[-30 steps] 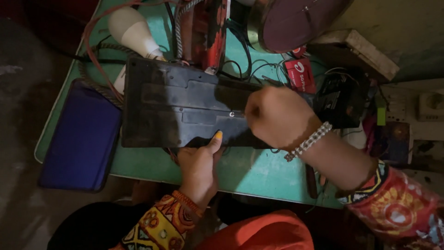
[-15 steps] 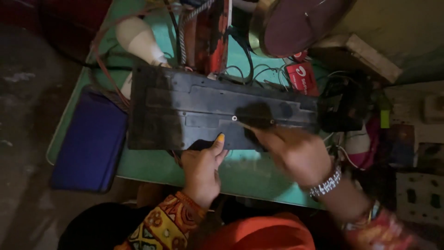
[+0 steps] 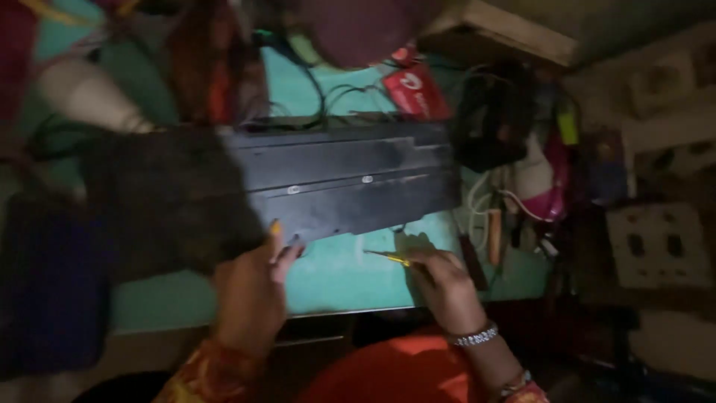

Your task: The person removes screws from a black plastic panel lying on a cluttered workbench, holding the panel steady with one hand while turning screws with screwdrivers. They switch between screwdrivers, work across several screw positions, and lift and reposition the panel partway through.

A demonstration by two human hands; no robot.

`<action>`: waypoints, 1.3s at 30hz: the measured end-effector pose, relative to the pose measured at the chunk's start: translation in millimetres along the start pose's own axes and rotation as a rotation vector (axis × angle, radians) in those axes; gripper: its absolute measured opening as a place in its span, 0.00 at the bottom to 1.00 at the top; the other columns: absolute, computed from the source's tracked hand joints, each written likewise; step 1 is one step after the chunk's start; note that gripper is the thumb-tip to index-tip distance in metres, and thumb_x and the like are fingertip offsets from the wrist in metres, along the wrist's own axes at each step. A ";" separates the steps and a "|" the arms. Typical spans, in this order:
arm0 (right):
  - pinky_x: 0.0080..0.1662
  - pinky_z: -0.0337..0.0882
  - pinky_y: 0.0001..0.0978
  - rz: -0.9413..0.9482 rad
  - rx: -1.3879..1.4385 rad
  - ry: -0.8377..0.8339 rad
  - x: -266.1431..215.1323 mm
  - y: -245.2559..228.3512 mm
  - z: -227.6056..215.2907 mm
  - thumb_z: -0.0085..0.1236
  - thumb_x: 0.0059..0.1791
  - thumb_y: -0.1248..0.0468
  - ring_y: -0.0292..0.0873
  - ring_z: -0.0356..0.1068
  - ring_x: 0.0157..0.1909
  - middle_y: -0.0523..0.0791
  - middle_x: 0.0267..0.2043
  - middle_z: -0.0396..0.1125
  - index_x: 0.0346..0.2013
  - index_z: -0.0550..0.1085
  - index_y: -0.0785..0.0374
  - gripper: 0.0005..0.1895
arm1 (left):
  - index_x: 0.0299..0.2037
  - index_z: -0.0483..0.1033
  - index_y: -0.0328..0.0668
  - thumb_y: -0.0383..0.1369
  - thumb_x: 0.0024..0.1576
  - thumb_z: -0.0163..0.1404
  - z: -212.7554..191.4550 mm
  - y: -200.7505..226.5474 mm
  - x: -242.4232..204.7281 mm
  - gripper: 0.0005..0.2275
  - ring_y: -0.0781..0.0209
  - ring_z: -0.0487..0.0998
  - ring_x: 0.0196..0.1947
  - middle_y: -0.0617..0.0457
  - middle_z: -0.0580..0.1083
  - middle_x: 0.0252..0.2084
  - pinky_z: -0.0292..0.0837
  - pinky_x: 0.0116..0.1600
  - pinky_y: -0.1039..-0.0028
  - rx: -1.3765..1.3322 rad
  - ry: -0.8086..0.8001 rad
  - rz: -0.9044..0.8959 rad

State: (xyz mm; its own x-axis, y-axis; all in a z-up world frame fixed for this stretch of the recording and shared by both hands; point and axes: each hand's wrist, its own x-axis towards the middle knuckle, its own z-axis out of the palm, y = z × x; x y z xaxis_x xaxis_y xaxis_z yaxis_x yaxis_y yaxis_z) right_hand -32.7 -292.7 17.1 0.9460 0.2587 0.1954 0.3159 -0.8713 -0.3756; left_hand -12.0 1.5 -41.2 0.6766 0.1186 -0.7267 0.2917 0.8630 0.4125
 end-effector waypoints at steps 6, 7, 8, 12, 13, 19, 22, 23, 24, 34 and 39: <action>0.58 0.69 0.46 0.072 -0.199 0.192 -12.7 13.5 -20.3 0.69 0.45 0.59 0.57 0.69 0.57 0.53 0.53 0.71 0.50 0.75 0.63 0.22 | 0.41 0.75 0.28 0.23 0.59 0.53 36.7 28.5 -34.5 0.04 0.60 0.76 0.43 0.52 0.74 0.43 0.79 0.56 0.65 0.057 0.068 -0.021; 0.58 0.69 0.46 0.073 -0.197 0.192 -16.3 18.1 -27.1 0.69 0.45 0.59 0.57 0.69 0.57 0.53 0.53 0.71 0.50 0.75 0.63 0.22 | 0.41 0.75 0.28 0.23 0.59 0.53 32.7 26.5 -33.8 0.04 0.60 0.76 0.43 0.52 0.74 0.43 0.79 0.56 0.65 0.059 0.069 -0.020; 0.57 0.68 0.49 0.200 -0.288 0.211 -19.8 21.9 -33.2 0.68 0.45 0.59 0.59 0.68 0.55 0.55 0.53 0.70 0.52 0.75 0.65 0.23 | 0.39 0.76 0.24 0.24 0.62 0.52 27.8 25.4 -32.9 0.05 0.61 0.72 0.41 0.49 0.72 0.42 0.80 0.56 0.66 0.464 -0.073 0.163; 0.55 0.68 0.51 0.485 -0.304 0.067 -46.3 66.7 -27.7 0.61 0.49 0.56 0.62 0.68 0.54 0.58 0.49 0.70 0.56 0.75 0.64 0.23 | 0.39 0.76 0.25 0.25 0.59 0.52 47.0 33.1 -39.8 0.06 0.61 0.77 0.43 0.50 0.75 0.44 0.77 0.55 0.69 0.113 0.028 -0.004; 0.55 0.68 0.51 0.482 -0.301 0.068 -49.7 73.4 -27.9 0.61 0.49 0.56 0.62 0.68 0.54 0.58 0.49 0.70 0.56 0.75 0.64 0.23 | 0.39 0.76 0.25 0.25 0.59 0.52 48.8 33.6 -40.2 0.06 0.61 0.77 0.43 0.50 0.75 0.44 0.77 0.55 0.69 0.113 0.029 0.001; 0.58 0.67 0.49 0.696 -0.131 0.187 -59.5 91.0 -53.2 0.48 0.57 0.54 0.61 0.69 0.58 0.60 0.58 0.69 0.60 0.73 0.67 0.23 | 0.38 0.75 0.34 0.25 0.59 0.52 24.0 11.3 -15.0 0.02 0.63 0.76 0.40 0.53 0.73 0.41 0.79 0.54 0.69 0.045 0.038 0.048; 0.55 0.66 0.48 0.882 -0.012 0.145 -54.7 90.4 -69.3 0.47 0.60 0.52 0.59 0.70 0.54 0.60 0.54 0.70 0.63 0.69 0.70 0.26 | 0.34 0.75 0.25 0.25 0.59 0.54 12.2 1.2 -8.2 0.06 0.59 0.75 0.37 0.50 0.72 0.39 0.81 0.53 0.66 -0.006 0.115 0.065; 0.52 0.68 0.45 0.963 0.088 0.220 -50.9 82.0 -76.5 0.47 0.60 0.54 0.56 0.71 0.49 0.59 0.51 0.71 0.63 0.70 0.70 0.24 | 0.33 0.73 0.24 0.26 0.60 0.56 12.0 -2.0 -5.8 0.09 0.58 0.73 0.35 0.48 0.70 0.36 0.82 0.53 0.65 -0.039 0.070 0.057; 0.48 0.69 0.43 1.044 0.190 0.291 -46.6 74.8 -83.6 0.47 0.61 0.56 0.52 0.72 0.45 0.58 0.48 0.72 0.63 0.71 0.70 0.23 | 0.32 0.72 0.22 0.26 0.61 0.58 12.4 -5.4 -2.4 0.11 0.57 0.71 0.33 0.47 0.69 0.34 0.83 0.54 0.63 -0.071 0.024 0.049; 0.33 0.68 0.40 0.938 0.240 0.141 43.2 -74.1 -70.3 0.64 0.53 0.65 0.42 0.67 0.27 0.50 0.28 0.71 0.47 0.82 0.71 0.12 | 0.27 0.75 0.17 0.26 0.56 0.58 27.6 11.3 -24.5 0.12 0.51 0.79 0.41 0.40 0.76 0.38 0.80 0.60 0.60 -0.133 -0.068 0.116; 0.30 0.66 0.33 0.776 0.081 0.018 69.7 -108.6 -65.6 0.66 0.50 0.61 0.34 0.64 0.21 0.46 0.22 0.73 0.46 0.84 0.65 0.13 | 0.32 0.78 0.16 0.27 0.54 0.58 40.2 26.0 -33.5 0.12 0.51 0.79 0.41 0.39 0.78 0.40 0.78 0.57 0.63 -0.084 0.038 -0.029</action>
State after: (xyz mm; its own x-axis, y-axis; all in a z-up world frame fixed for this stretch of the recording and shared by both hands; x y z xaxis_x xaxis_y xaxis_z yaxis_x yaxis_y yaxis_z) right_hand -5.9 -207.4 130.9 0.8973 -0.4201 -0.1357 -0.4309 -0.7667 -0.4759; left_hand 0.1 0.2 15.9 0.6422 0.1100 -0.7586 0.2518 0.9045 0.3443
